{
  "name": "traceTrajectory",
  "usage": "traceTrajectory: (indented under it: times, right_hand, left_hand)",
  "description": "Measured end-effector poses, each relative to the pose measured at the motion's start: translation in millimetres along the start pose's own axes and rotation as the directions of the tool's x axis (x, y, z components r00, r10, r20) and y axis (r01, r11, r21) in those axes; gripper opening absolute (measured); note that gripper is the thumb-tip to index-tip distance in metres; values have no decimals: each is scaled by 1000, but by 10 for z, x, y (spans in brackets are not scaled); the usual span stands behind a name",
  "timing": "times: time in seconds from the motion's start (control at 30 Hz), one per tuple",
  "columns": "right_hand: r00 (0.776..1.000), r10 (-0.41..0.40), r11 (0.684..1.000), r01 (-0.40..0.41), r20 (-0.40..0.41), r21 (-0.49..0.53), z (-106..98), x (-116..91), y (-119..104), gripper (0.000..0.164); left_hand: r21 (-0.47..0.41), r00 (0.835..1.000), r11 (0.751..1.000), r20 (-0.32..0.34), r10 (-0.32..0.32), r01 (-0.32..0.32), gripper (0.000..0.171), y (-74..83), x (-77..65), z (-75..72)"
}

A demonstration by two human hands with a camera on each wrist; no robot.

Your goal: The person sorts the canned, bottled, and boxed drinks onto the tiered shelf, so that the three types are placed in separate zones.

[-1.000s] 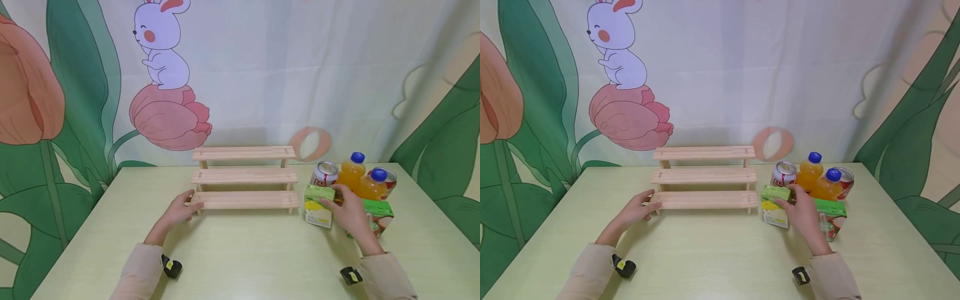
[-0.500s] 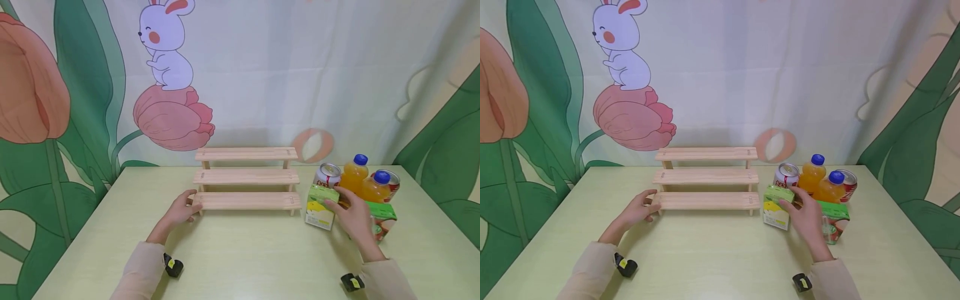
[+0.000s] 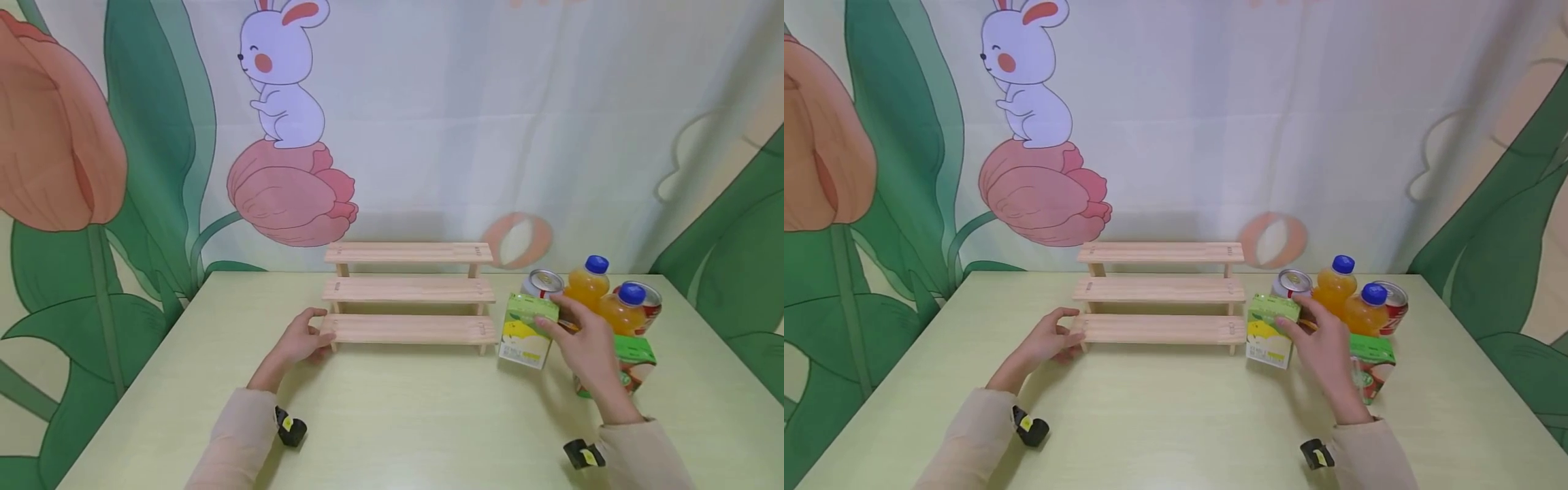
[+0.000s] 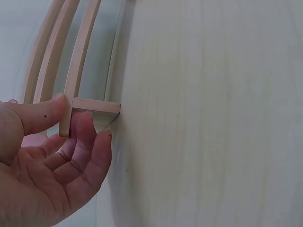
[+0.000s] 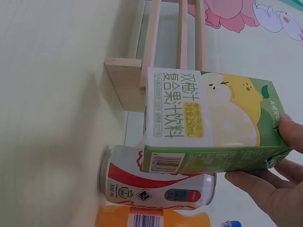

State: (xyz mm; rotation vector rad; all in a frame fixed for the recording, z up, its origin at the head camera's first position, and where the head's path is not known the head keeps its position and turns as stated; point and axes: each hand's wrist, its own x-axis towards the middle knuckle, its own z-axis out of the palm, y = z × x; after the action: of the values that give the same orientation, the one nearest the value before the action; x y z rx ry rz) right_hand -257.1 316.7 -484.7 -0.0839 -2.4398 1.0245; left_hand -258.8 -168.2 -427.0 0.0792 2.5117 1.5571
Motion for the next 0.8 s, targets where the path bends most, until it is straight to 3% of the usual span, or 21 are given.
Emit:
traceTrajectory:
  times: [0.2, 0.27, 0.37, 0.5, 0.63, 0.8]
  right_hand:
    - [998, 23, 991, -31, 64, 130, -211, -81, -548, 54]
    - [996, 37, 991, -48, 85, 126, -334, -155, -904, 52]
    - [998, 6, 996, -10, 57, 83, -178, -38, -653, 50]
    - [998, -5, 991, -3, 57, 137, -15, 119, -386, 49]
    - [996, -15, 963, -8, 83, 269, -229, -4, -1000, 50]
    - [995, -62, 963, 38, 83, 267, -393, -118, -1544, 48]
  left_hand:
    - [2, 1000, 1000, -2, -14, 14, 53, -6, 12, 4]
    - [1, 1000, 1000, 0, -17, 17, 54, -17, 12, 5]
    - [-11, 1000, 1000, 8, -17, 17, 54, -30, 10, 8]
    - [-26, 1000, 1000, 17, -15, 15, 55, -21, 2, 6]
    - [-24, 1000, 1000, 14, -16, 16, 55, -6, 2, 2]
    - [-22, 1000, 999, 8, -25, 25, 55, 1, 6, -4]
